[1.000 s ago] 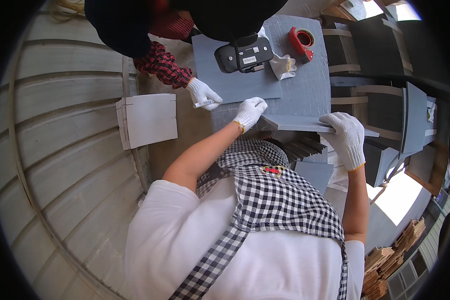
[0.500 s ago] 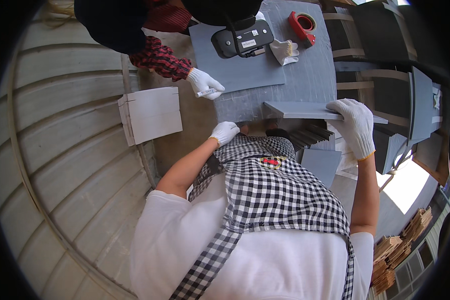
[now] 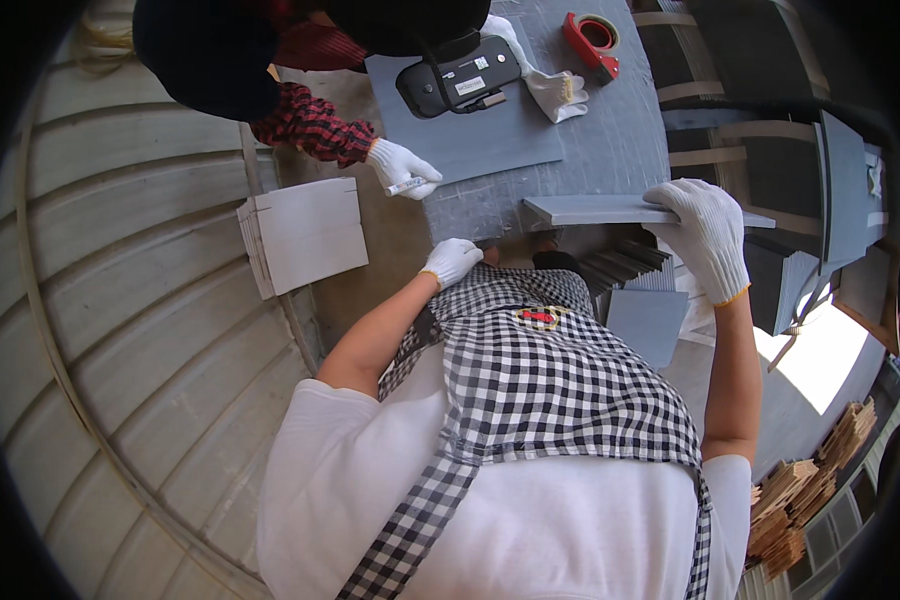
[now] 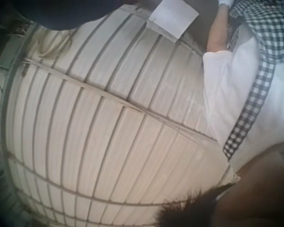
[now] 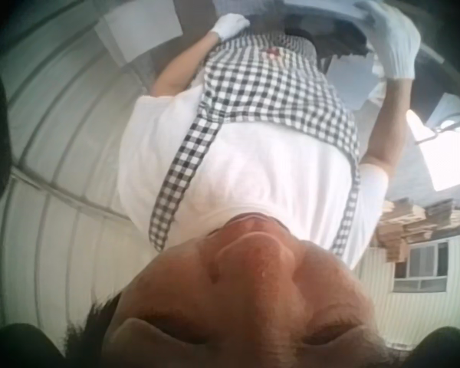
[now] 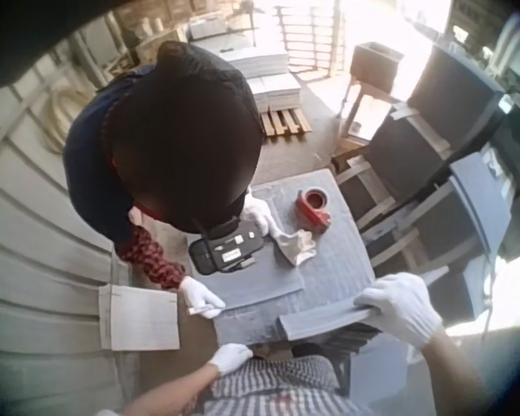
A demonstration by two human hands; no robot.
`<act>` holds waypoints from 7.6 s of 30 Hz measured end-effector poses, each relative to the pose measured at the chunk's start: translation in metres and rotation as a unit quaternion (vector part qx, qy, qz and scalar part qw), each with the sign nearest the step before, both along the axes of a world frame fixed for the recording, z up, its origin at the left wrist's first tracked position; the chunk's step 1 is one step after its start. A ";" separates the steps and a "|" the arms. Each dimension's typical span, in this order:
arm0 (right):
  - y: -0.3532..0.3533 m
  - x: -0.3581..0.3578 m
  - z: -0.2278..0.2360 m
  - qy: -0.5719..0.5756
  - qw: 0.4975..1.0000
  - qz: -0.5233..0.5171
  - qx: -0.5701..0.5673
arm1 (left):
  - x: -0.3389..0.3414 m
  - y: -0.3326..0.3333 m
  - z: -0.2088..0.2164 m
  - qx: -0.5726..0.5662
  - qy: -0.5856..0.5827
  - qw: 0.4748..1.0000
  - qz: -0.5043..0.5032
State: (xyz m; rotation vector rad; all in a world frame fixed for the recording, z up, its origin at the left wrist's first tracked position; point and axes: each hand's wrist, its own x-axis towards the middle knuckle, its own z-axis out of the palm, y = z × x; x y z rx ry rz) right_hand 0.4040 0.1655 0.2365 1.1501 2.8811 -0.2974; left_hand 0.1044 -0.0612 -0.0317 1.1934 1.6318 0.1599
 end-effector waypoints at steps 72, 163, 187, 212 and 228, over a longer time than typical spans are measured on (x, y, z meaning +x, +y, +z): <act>0.002 0.007 -0.007 -0.012 1.000 0.003 0.007 | 0.009 0.038 0.010 0.087 0.238 0.967 0.016; 0.024 0.010 -0.007 -0.001 1.000 0.004 -0.014 | 0.057 0.080 0.054 0.164 0.137 0.975 -0.059; 0.046 0.049 0.031 0.026 0.978 0.129 -0.162 | 0.137 0.094 0.165 0.404 -0.095 0.845 0.337; 0.072 0.175 -0.139 0.297 0.560 -0.419 -0.650 | 0.140 0.087 0.137 0.342 -0.035 0.869 0.355; 0.069 0.181 -0.167 0.331 0.574 -0.416 -0.622 | 0.142 0.081 0.131 0.340 0.139 0.889 0.274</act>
